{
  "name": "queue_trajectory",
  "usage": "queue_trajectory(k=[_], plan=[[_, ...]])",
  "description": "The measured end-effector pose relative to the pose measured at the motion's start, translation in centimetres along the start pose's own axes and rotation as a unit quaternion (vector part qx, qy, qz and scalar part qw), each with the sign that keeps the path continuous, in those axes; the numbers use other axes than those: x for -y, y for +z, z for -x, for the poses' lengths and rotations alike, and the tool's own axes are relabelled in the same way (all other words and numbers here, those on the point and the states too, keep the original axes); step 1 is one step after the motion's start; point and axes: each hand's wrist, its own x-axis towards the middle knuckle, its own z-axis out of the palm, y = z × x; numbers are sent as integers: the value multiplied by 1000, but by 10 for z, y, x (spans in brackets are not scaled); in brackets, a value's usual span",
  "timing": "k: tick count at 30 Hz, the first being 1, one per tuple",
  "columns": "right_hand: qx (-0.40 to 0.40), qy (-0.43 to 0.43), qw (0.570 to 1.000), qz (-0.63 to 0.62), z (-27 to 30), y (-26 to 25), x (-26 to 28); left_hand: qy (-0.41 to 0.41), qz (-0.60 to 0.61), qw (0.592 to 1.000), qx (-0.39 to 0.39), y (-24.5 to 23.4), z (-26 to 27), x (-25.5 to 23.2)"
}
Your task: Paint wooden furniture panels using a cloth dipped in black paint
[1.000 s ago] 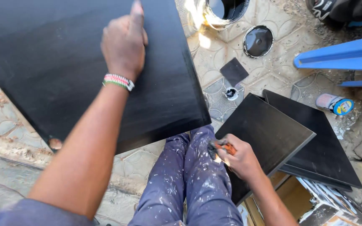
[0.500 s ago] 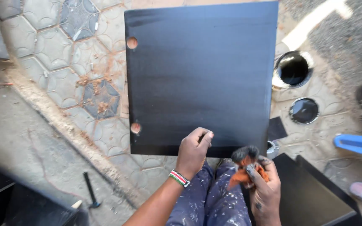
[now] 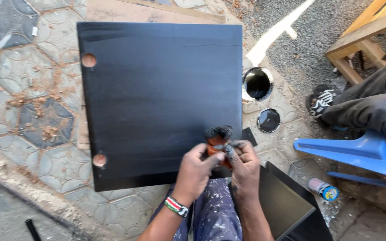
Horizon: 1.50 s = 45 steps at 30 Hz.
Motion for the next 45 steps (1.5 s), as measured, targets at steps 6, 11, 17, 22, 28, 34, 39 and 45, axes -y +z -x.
queue_trajectory(k=[6, 11, 17, 22, 28, 34, 39, 45], plan=[[-21, -15, 975, 222, -77, 24, 62, 19, 70, 995, -65, -4, -28, -20], [-105, -161, 919, 345, -218, 3, 48, 60, 52, 993, -82, 15, -65, -30], [-43, -204, 909, 362, -292, 36, 78, 61, 18, 991, -120, 55, -105, -45], [-16, -191, 872, 451, -314, 38, 74, 63, 34, 989, -130, 68, -125, -48], [33, -185, 863, 469, -326, 29, 74, 55, 32, 986, -152, 83, -134, -52], [44, -79, 908, 408, -339, 4, 70, 55, -6, 985, -162, 96, -140, -47], [67, -60, 904, 418, -341, -14, 54, 44, -27, 984, -169, 104, -144, -40], [62, -72, 911, 401, -309, -31, 72, 58, -34, 980, -186, 113, -147, -33]])
